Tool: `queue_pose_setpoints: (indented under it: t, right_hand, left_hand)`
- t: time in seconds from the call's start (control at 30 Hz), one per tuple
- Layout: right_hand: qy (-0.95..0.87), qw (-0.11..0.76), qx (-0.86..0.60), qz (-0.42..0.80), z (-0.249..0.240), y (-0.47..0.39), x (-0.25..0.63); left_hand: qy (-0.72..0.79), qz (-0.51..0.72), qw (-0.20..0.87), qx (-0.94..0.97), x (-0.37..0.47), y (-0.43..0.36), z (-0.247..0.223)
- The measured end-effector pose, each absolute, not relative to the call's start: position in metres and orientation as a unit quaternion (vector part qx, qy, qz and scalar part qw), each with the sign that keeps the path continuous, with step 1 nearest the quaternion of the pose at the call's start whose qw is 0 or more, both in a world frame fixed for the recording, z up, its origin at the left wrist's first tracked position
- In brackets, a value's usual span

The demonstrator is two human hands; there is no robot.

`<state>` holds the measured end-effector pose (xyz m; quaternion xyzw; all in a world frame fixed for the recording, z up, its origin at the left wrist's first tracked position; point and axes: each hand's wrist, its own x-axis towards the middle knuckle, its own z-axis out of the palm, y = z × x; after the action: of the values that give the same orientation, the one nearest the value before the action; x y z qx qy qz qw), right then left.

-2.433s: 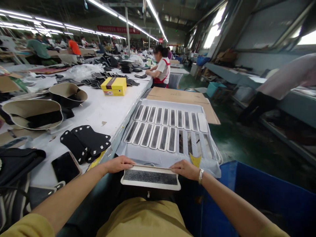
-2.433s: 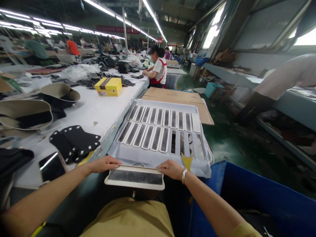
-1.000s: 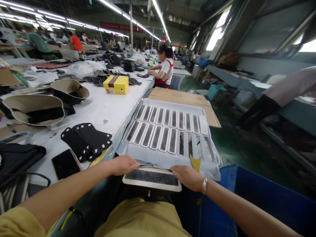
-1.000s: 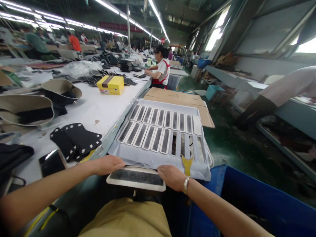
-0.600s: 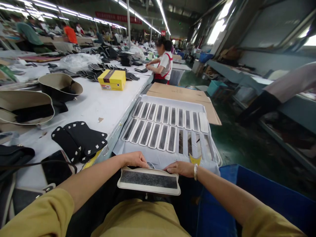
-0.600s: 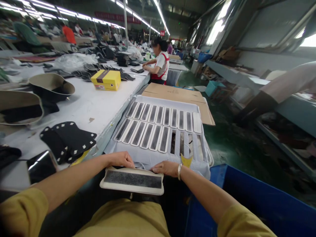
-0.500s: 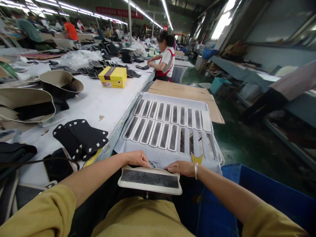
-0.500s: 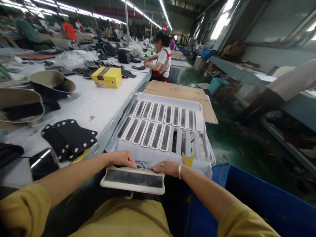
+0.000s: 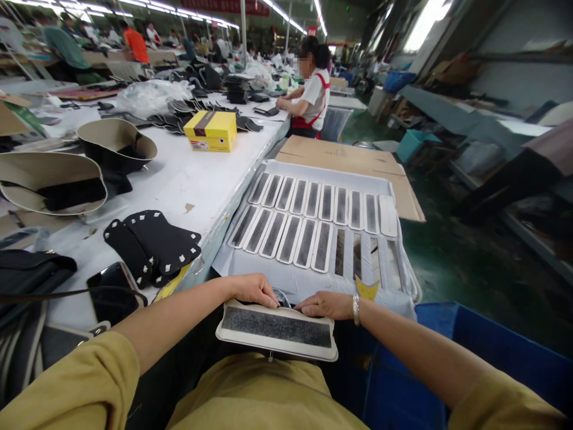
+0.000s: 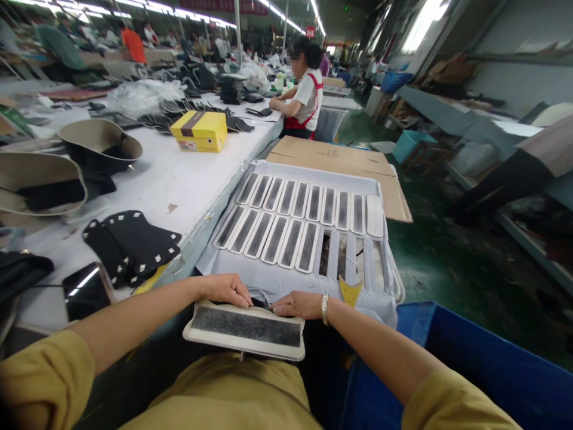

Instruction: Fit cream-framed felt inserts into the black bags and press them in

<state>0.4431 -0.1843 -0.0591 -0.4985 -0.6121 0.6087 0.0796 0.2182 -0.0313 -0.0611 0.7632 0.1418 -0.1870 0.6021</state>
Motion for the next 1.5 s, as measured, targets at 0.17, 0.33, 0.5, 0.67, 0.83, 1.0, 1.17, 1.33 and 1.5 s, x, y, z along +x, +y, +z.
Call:
queue_pose_setpoints:
  t: [0.17, 0.33, 0.5, 0.67, 0.83, 1.0, 1.17, 1.33, 1.5]
  right_hand:
    - [-0.629, 0.079, -0.478, 0.609, -0.062, -0.176, 0.435]
    - [-0.647, 0.084, -0.45, 0.61, -0.062, -0.167, 0.424]
    - [-0.64, 0.089, -0.459, 0.611, -0.064, -0.161, 0.415]
    - [-0.627, 0.081, -0.48, 0.608, -0.063, -0.156, 0.406]
    - [-0.631, 0.077, -0.492, 0.594, -0.058, -0.149, 0.395]
    - [-0.634, 0.082, -0.494, 0.59, -0.059, -0.14, 0.384]
    - [-0.645, 0.079, -0.486, 0.584, -0.06, -0.129, 0.373]
    - [-0.661, 0.048, -0.497, 0.56, -0.059, -0.114, 0.355]
    - [-0.654, 0.019, -0.516, 0.552, -0.064, -0.099, 0.337]
  left_hand:
    - [0.138, -0.182, 0.614, 0.755, 0.216, -0.03, -0.064]
    - [0.14, -0.175, 0.626, 0.747, 0.215, -0.03, -0.067]
    - [0.133, -0.173, 0.626, 0.749, 0.213, -0.028, -0.067]
    - [0.123, -0.18, 0.624, 0.75, 0.209, -0.023, -0.067]
    - [0.137, -0.176, 0.627, 0.746, 0.2, -0.019, -0.064]
    - [0.151, -0.168, 0.628, 0.745, 0.186, -0.012, -0.064]
    - [0.173, -0.161, 0.611, 0.756, 0.173, -0.005, -0.059]
    - [0.194, -0.157, 0.592, 0.766, 0.163, -0.004, -0.05]
    - [0.213, -0.153, 0.563, 0.784, 0.155, -0.004, -0.041]
